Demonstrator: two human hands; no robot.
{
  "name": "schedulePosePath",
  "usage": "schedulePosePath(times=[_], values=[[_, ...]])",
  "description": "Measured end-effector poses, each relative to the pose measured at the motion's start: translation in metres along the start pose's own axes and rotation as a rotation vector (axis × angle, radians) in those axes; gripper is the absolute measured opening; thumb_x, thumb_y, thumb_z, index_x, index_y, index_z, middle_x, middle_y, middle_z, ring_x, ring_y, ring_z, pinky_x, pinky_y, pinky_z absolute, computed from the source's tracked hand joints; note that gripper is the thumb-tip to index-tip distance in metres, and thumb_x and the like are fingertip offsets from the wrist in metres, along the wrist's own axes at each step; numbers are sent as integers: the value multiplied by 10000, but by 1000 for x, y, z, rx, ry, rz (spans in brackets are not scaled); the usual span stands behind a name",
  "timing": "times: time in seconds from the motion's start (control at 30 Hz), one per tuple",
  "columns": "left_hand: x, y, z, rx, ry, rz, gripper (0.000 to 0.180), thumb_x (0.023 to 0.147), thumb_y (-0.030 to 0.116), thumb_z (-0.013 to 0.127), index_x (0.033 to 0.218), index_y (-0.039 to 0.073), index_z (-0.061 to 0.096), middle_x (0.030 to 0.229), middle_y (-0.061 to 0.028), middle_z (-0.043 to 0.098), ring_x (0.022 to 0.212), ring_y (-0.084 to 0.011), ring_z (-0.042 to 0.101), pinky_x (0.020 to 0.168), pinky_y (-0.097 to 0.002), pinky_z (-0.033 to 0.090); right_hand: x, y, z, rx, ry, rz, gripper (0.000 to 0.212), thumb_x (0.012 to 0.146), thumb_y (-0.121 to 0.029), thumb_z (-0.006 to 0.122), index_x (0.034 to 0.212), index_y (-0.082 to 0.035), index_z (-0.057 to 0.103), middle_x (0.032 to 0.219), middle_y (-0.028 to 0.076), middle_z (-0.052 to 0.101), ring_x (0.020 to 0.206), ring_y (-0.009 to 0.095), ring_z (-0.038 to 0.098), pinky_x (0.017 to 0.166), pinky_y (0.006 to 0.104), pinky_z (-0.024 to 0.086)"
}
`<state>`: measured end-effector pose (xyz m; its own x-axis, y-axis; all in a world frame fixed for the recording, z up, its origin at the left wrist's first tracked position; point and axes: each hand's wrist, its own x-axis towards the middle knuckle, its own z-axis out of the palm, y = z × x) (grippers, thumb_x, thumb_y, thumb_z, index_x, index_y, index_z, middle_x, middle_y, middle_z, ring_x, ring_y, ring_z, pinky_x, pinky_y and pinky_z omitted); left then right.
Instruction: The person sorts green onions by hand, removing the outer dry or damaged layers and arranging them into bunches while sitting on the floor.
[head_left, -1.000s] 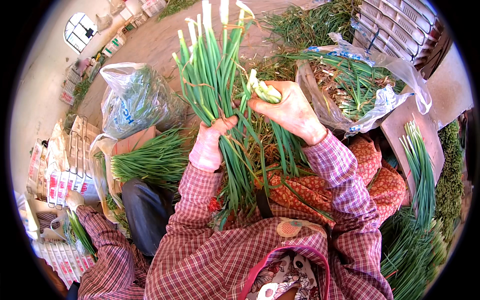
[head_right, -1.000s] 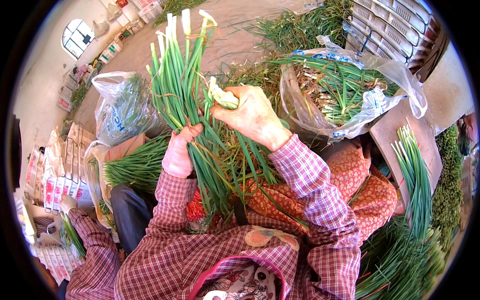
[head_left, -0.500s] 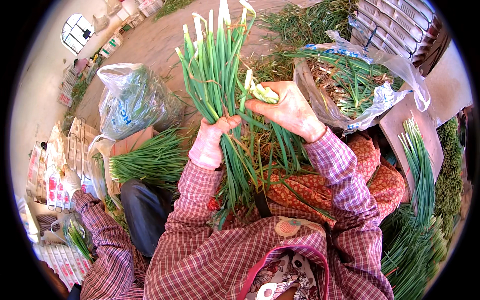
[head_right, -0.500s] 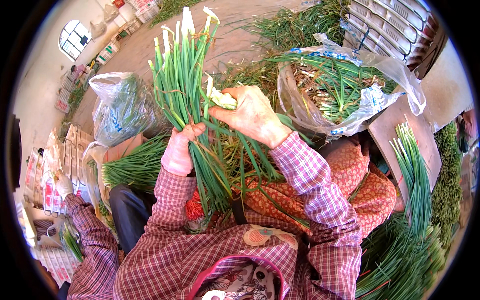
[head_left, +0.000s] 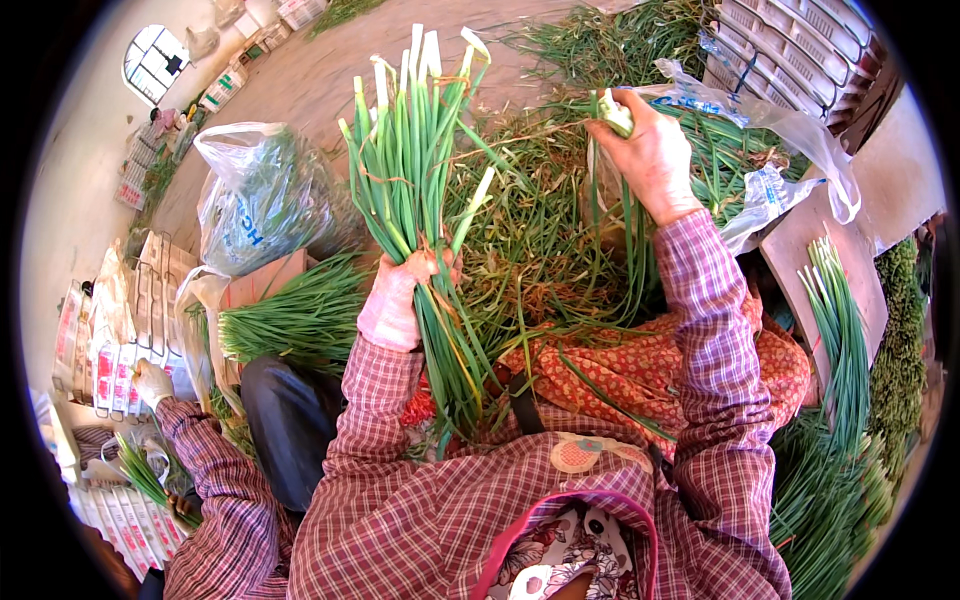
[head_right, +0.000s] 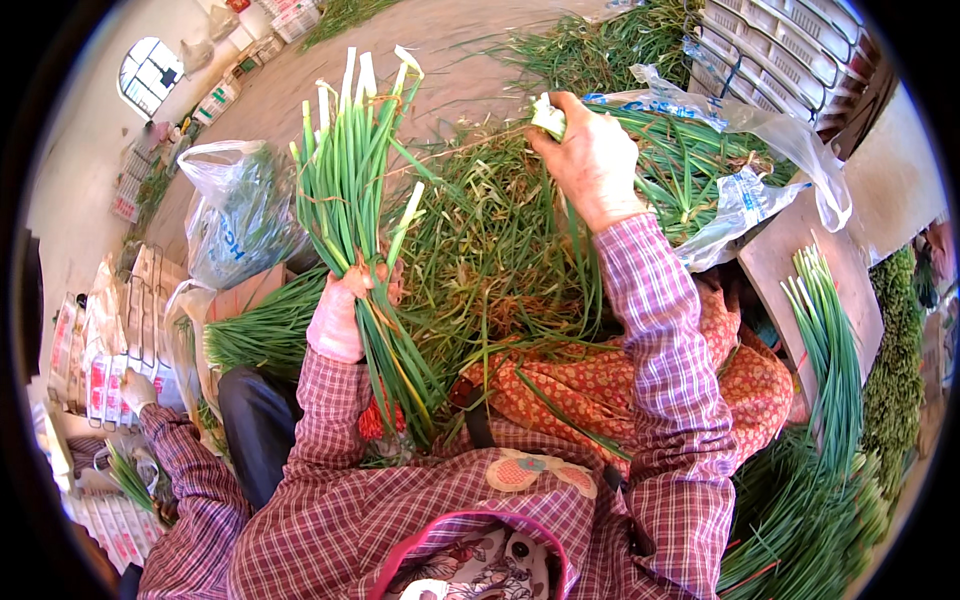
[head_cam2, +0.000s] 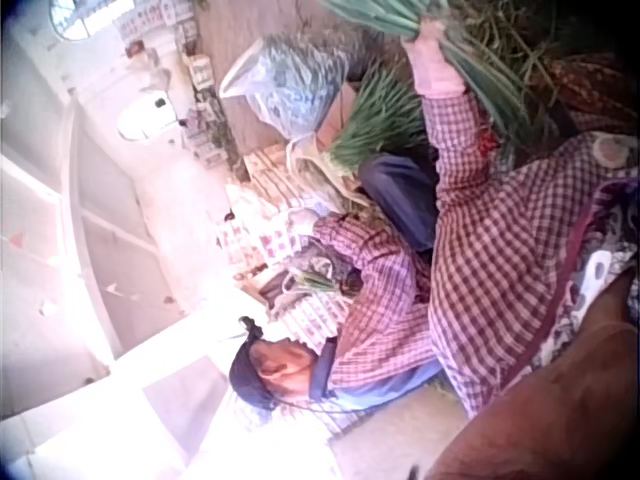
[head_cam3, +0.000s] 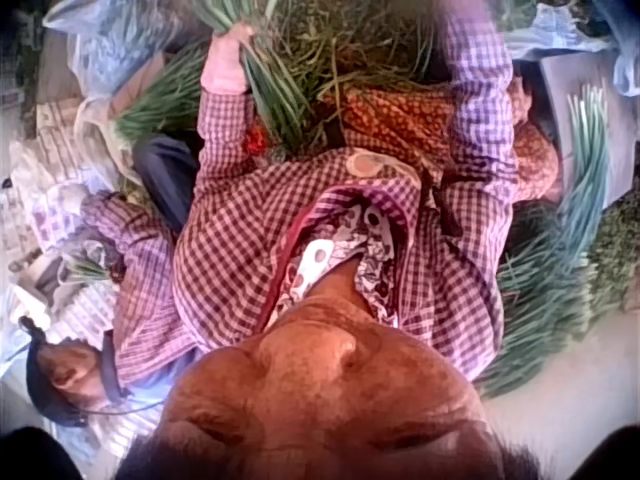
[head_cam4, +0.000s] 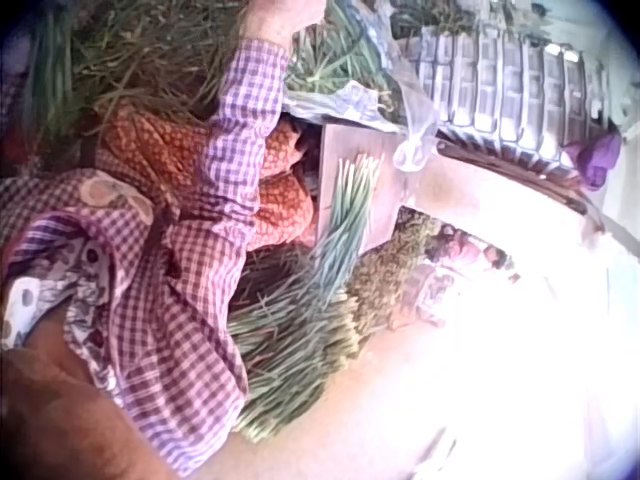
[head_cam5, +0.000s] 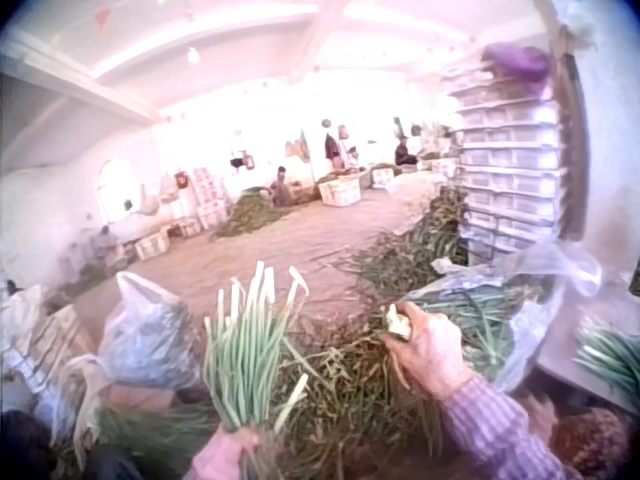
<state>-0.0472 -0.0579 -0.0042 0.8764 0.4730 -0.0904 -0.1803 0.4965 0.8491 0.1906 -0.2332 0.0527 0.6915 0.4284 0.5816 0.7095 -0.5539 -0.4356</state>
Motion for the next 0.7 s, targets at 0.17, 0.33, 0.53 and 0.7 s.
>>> schedulePosePath(times=[0.17,0.33,0.53,0.7], values=[[3,-1,0,135,42,74,441,673,143,717,1063,23,552,903,-45,601,779,-166,583,700,-307,494,-27,-52,-7,305,-182,-152,351,742,-393,685,923,-94,647,717,82,664,647,192,655,601,325,527],[5,0,13,255,-6,75,398,683,171,703,1031,31,571,853,-31,604,765,-136,569,686,-276,466,-40,-73,8,171,-282,-407,290,695,-348,698,824,-95,638,644,102,624,636,256,637,575,374,509],[8,-4,5,187,-30,45,386,664,153,698,1001,30,556,839,-37,582,748,-148,562,666,-292,474,-33,-63,16,-30,-268,-535,259,701,-291,697,797,-79,582,602,90,594,557,252,612,519,362,492],[4,0,-1,-33,-55,-103,449,636,112,722,1040,50,538,930,-54,573,793,-184,577,667,-309,508,-16,-29,17,-204,-154,-251,295,728,-317,696,876,-88,582,614,65,600,555,218,606,535,337,500]])
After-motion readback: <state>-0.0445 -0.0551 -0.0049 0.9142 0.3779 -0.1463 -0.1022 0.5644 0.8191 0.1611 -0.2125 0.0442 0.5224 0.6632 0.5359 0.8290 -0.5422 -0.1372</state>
